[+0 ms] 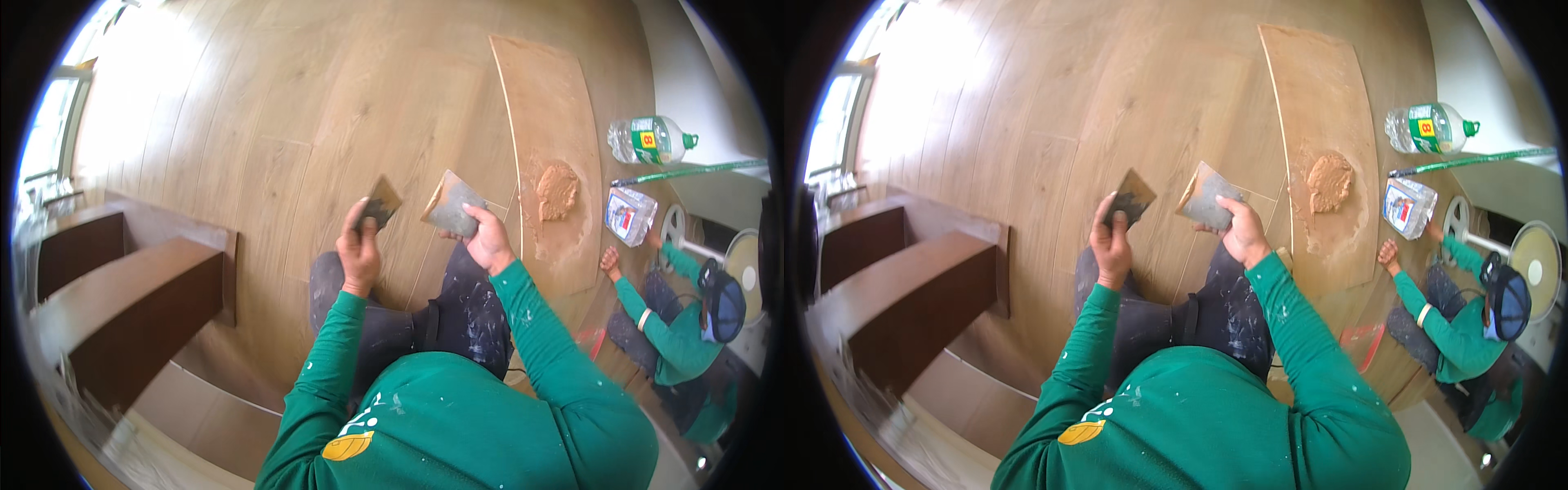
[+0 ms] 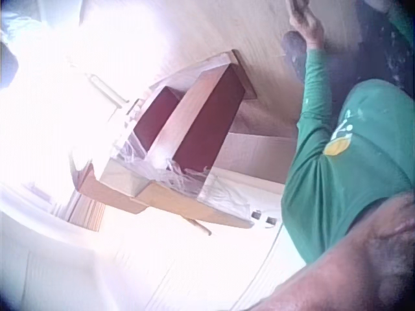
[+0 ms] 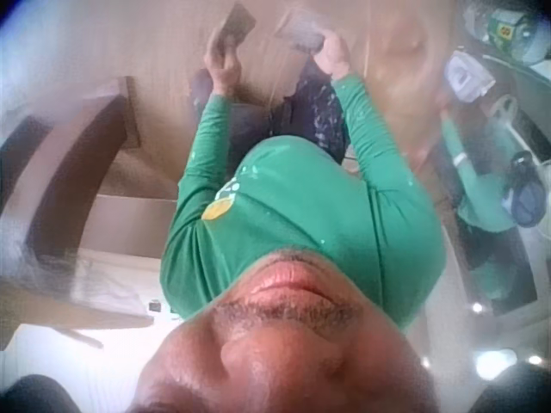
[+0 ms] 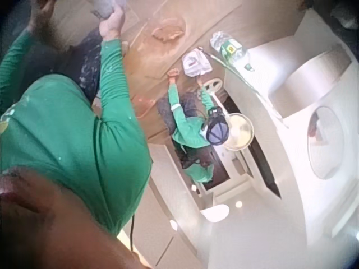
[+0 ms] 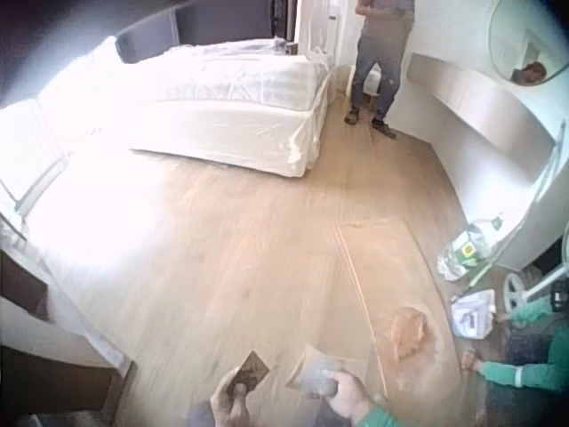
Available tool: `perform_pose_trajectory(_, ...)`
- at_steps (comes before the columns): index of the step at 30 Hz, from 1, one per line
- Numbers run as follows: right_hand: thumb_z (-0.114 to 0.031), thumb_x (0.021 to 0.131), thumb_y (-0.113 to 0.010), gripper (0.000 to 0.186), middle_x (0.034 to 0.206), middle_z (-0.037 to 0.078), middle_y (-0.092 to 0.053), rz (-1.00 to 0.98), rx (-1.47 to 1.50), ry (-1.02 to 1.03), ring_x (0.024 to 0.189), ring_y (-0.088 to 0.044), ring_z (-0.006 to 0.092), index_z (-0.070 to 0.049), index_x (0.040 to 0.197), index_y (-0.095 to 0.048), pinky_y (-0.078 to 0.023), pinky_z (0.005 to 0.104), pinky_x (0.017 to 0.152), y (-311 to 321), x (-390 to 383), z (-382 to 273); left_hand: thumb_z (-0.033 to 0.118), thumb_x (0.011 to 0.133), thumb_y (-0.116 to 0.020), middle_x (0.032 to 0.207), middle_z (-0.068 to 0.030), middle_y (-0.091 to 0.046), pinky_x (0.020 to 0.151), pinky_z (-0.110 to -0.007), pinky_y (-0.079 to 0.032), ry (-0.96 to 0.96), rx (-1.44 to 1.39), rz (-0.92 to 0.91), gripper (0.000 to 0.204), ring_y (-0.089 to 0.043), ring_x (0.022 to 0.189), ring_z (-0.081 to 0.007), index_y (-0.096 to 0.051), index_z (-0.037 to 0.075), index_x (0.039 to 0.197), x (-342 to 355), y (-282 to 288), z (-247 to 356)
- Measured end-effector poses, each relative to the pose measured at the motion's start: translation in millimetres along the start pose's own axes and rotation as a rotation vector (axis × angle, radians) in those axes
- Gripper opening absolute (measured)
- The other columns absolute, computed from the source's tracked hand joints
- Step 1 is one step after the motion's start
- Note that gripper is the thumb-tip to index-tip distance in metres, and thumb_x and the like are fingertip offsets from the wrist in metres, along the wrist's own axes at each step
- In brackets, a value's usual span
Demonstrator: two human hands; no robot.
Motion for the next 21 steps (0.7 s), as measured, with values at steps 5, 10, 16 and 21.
perform_pose_trajectory(5,-0.027,0.098,-0.049,0.035,0.109,0.011,-0.071,-0.073,0.07,-0.168,0.086,-0.067,0.0235,-0.005,0.122,-0.062,-0.049,0.037,0.067,-49.7,-82.6,17.0,-0.015,0.082,-0.06,0.136,-0.0256,-0.061,0.104,-0.048,-0.054,-0.681,0.381,-0.414,0.05,-0.061,0.126,-0.0434,-0.064,0.0,0.129,-49.1,-8.9,112.6)
perform_pose_trajectory(10,-0.023,0.097,-0.054,0.03,0.105,0.011,-0.07,-0.098,0.043,-0.105,0.086,-0.067,0.0242,-0.003,0.118,-0.062,-0.05,0.0379,0.067,-77.3,-148.0,16.2,-0.012,0.077,-0.06,0.138,-0.0255,-0.06,0.104,-0.048,-0.054,-0.698,0.599,-0.432,0.054,-0.062,0.126,-0.0413,-0.064,0.001,0.13,-96.3,26.9,130.6)
perform_pose_trajectory(16,0.001,0.096,-0.054,0.04,0.12,0.014,-0.07,-0.336,-0.494,0.528,0.1,-0.07,0.0247,0.001,0.136,-0.057,-0.057,0.0418,0.086,-109.5,-200.9,3.8,-0.004,0.096,-0.052,0.129,-0.0214,-0.065,0.094,-0.042,-0.059,-0.016,0.088,-0.189,0.038,-0.067,0.117,-0.0344,-0.061,-0.002,0.132,-122.7,78.1,119.2)
perform_pose_trajectory(21,0.016,0.083,-0.058,0.064,0.137,0.02,-0.063,-0.583,-1.331,1.28,0.118,-0.066,0.0358,-0.004,0.143,-0.057,-0.053,0.0432,0.101,-131.6,-222.7,23.7,0.016,0.104,-0.051,0.12,-0.0134,-0.068,0.08,-0.043,-0.062,0.517,-0.853,0.014,0.033,-0.072,0.1,-0.0264,-0.053,0.0,0.133,-130.3,47.7,138.2)
Point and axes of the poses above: each hand's wrist, its own x-axis towards the middle knuckle, its own y-axis out of the back of the hand, z = x × y, the point moved 4 cm from there along x, towards the middle knuckle
